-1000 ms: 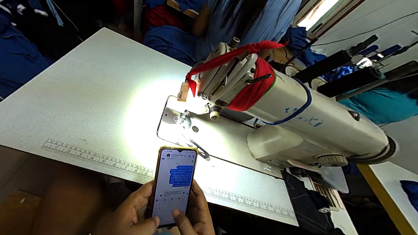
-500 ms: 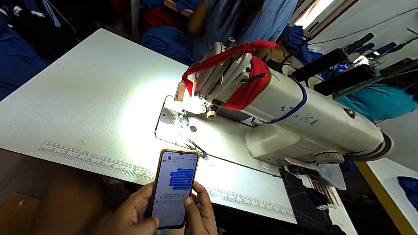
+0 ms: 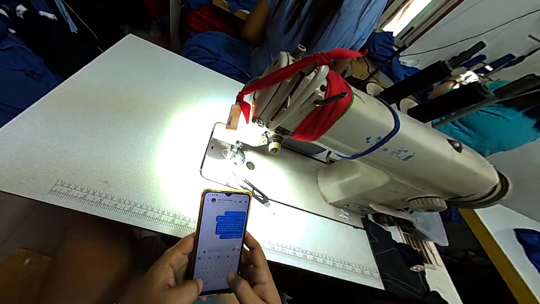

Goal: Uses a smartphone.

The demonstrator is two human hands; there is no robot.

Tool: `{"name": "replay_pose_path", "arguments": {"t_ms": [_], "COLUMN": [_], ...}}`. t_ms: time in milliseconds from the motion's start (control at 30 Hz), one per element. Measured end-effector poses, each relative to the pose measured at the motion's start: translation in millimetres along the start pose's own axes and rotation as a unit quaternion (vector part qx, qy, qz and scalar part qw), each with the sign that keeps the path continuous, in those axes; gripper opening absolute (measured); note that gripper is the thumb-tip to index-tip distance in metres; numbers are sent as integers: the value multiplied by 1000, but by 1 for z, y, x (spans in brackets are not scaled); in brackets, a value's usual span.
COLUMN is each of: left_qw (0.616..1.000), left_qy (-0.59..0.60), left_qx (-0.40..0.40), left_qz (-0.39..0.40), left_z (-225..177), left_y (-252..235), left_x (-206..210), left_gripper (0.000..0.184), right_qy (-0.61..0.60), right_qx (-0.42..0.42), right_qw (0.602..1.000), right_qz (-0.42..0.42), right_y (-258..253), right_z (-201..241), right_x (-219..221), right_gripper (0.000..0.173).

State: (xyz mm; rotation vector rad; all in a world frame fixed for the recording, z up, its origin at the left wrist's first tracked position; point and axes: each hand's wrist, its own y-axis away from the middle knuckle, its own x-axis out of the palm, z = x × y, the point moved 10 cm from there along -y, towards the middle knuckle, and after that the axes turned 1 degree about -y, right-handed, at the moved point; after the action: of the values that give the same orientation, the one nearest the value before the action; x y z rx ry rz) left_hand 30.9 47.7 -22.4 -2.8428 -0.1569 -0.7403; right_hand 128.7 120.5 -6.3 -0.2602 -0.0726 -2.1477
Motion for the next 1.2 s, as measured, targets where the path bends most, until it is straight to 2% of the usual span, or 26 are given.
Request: {"name": "replay_pose_path", "arguments": {"t_ms": [233, 500, 733, 900, 967, 1100, 1200], "left_qw": [1000, 991, 997, 997, 998, 999, 1000], "left_qy": [6, -62, -24, -18, -14, -1, 0], "left_qx": [-2, -10, -4, -12, -9, 0, 5], "left_qz": [-2, -122, -74, -68, -61, -37, -22], "left_z": [0, 0, 1, 2, 2, 0, -2], "left_y": [1, 3, 3, 4, 3, 3, 1], "left_x": [1, -9, -6, -8, -7, -4, 0], "left_gripper": [63, 45, 53, 56, 56, 58, 61], "right_qy": [11, 46, 69, 52, 42, -3, -2], "right_qx": [-5, -2, -7, 11, 10, -4, -19], "right_qw": [1000, 999, 997, 999, 999, 1000, 999], "right_qz": [-8, -8, -46, -2, 3, -10, -30], "right_y": [2, 3, 3, 2, 2, 1, 1], "right_z": [1, 2, 1, 0, -1, 0, 2], "right_x": [0, 7, 6, 9, 7, 3, 2], "right_gripper": [70, 74, 73, 88, 85, 68, 64]}}
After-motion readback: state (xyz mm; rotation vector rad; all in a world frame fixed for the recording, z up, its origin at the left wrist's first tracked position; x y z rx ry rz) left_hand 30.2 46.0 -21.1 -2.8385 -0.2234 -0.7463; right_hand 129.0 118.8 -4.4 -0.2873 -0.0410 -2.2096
